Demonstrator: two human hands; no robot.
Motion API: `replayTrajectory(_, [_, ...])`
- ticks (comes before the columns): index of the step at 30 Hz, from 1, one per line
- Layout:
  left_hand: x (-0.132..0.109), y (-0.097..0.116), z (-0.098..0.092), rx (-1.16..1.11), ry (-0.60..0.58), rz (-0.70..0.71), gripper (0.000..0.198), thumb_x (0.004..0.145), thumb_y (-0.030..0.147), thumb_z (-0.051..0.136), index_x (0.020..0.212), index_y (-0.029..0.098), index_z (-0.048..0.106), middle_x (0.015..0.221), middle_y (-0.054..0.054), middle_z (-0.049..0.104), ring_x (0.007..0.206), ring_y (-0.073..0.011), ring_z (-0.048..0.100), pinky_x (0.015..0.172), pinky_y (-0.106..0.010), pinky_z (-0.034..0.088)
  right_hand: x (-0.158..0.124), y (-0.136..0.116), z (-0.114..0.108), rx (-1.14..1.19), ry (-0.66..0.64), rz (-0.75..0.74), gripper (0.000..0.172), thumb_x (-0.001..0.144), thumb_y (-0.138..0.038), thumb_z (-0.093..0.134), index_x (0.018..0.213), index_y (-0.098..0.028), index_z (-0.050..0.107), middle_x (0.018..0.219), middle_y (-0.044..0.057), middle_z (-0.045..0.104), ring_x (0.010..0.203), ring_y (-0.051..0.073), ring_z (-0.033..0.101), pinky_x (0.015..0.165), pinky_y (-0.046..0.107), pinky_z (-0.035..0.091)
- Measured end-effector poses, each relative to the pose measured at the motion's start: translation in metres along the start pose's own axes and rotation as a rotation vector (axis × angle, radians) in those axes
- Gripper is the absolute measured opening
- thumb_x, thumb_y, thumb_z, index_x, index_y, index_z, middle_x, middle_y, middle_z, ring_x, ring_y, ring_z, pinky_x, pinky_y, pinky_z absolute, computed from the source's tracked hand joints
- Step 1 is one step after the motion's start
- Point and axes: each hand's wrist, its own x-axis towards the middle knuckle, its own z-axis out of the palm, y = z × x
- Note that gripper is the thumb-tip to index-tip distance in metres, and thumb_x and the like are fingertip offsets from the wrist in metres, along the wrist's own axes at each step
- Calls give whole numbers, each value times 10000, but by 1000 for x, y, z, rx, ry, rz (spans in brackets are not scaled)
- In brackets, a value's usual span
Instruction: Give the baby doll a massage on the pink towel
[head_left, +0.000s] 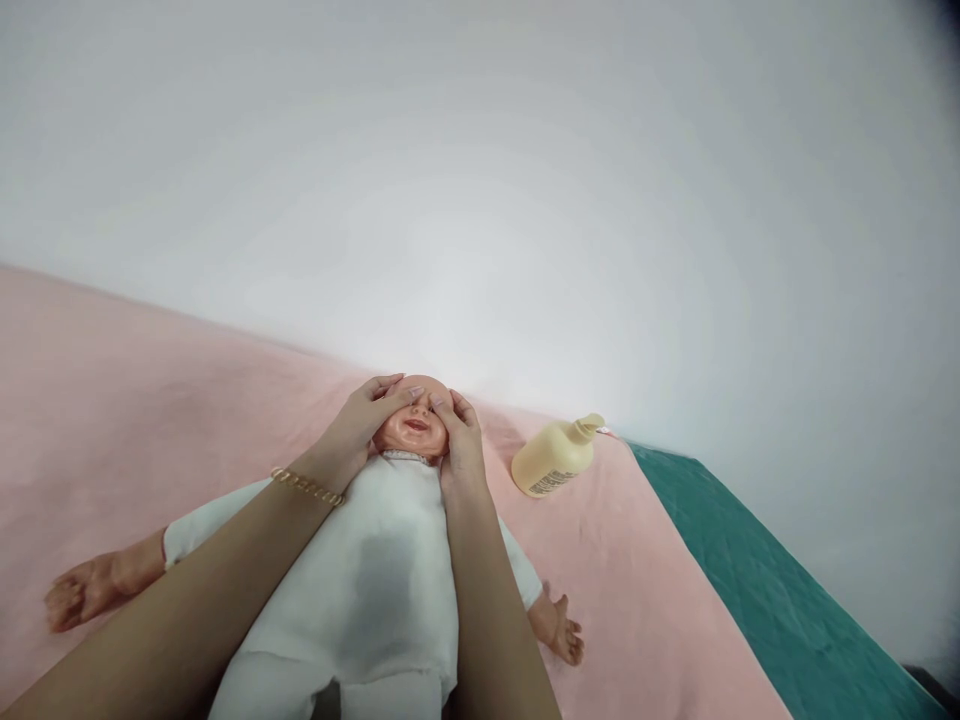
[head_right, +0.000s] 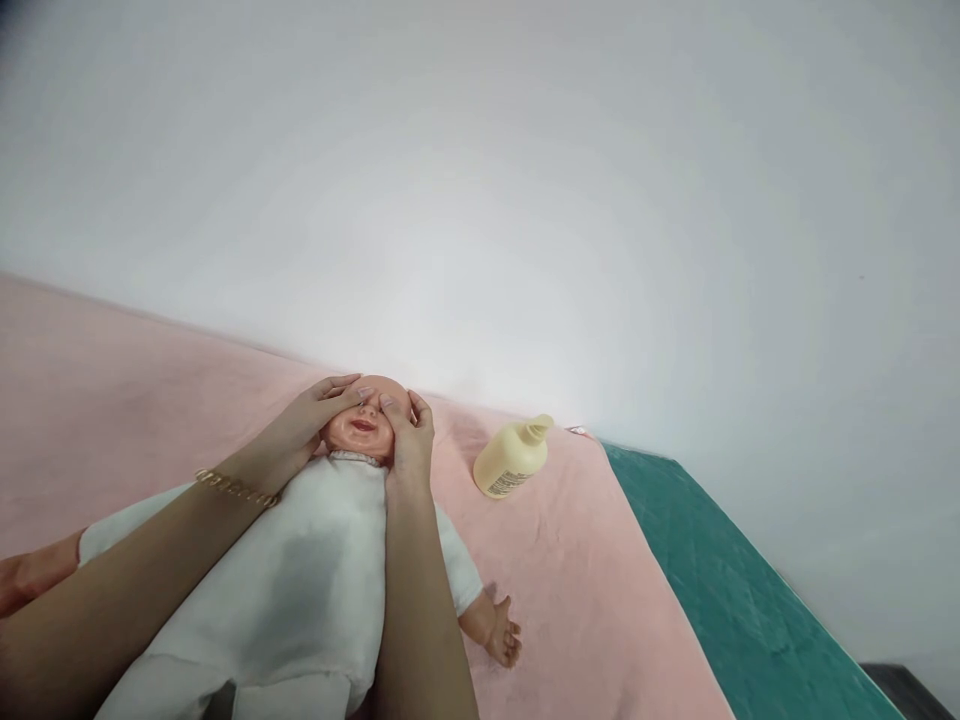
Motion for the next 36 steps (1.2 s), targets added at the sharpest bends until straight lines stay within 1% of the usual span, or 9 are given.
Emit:
replayTrajectory(2, [1,-1,0,-16,8,5,468,750,252,828,1159,167,617,1131,-129,709,913,-216,722,694,-259,600,-3,-3,2,-33,20,2,585,604,-287,854,1122,-214,591,1111,49,687,944,214,694,758,302,601])
replayTrajectory(5, [2,1,1,-1,47,-13,435,781,184,788,1177,167,608,1139,-125,705,895,-202,722,674,-246,598,-7,-6,6,-60,35,26,569,648,-258,821,1166,-219,587,1144,50,685,946,205,696,759,288,598])
replayTrajectory(8, [-1,4,5,19,87,-36,373,810,169,756,1156,175,615,1119,-111,706,846,-189,718,625,-238,590,-9,-7,8,-54,34,43,566,674,-219,779,1204,-214,580,1161,59,688,938,203,702,758,292,600])
replayTrajectory(13, [-4,7,9,-16,115,-35,270,843,156,718,1099,165,634,1016,-98,713,760,-162,702,625,-233,578,-6,-4,7,-126,57,33,531,701,-258,761,1207,-229,604,1113,48,704,889,191,704,737,287,590])
replayTrajectory(17, [-2,5,9,-39,121,-28,241,840,188,732,1065,173,647,1000,-85,713,751,-155,694,655,-238,574,-3,-1,7,-76,60,19,512,704,-252,743,1196,-217,603,1114,50,703,904,190,698,772,296,587])
replayTrajectory(22, [2,2,10,-73,128,-16,173,873,196,693,1038,157,658,1014,-79,707,789,-147,690,689,-231,568,-3,0,8,-10,51,-8,441,709,-268,728,1133,-202,626,995,39,720,870,190,696,743,285,586])
replayTrajectory(28, [8,-2,7,-111,114,-14,180,875,176,676,1053,152,660,1018,-78,706,826,-164,695,702,-246,575,-4,-3,8,87,66,47,427,687,-239,713,1109,-208,653,1071,43,717,929,210,694,796,325,589])
replayTrajectory(32, [11,-4,5,-125,136,-20,189,878,162,657,1067,159,659,1025,-76,701,796,-157,693,661,-240,574,0,-4,7,146,66,85,431,656,-194,688,1086,-205,654,1115,54,711,961,224,696,865,371,581])
replayTrajectory(36, [12,-3,5,-131,144,-21,192,884,135,619,1069,169,660,1018,-69,699,782,-154,691,641,-239,568,3,-2,5,163,55,93,419,653,-202,678,1071,-215,653,1119,54,711,988,237,695,874,404,585])
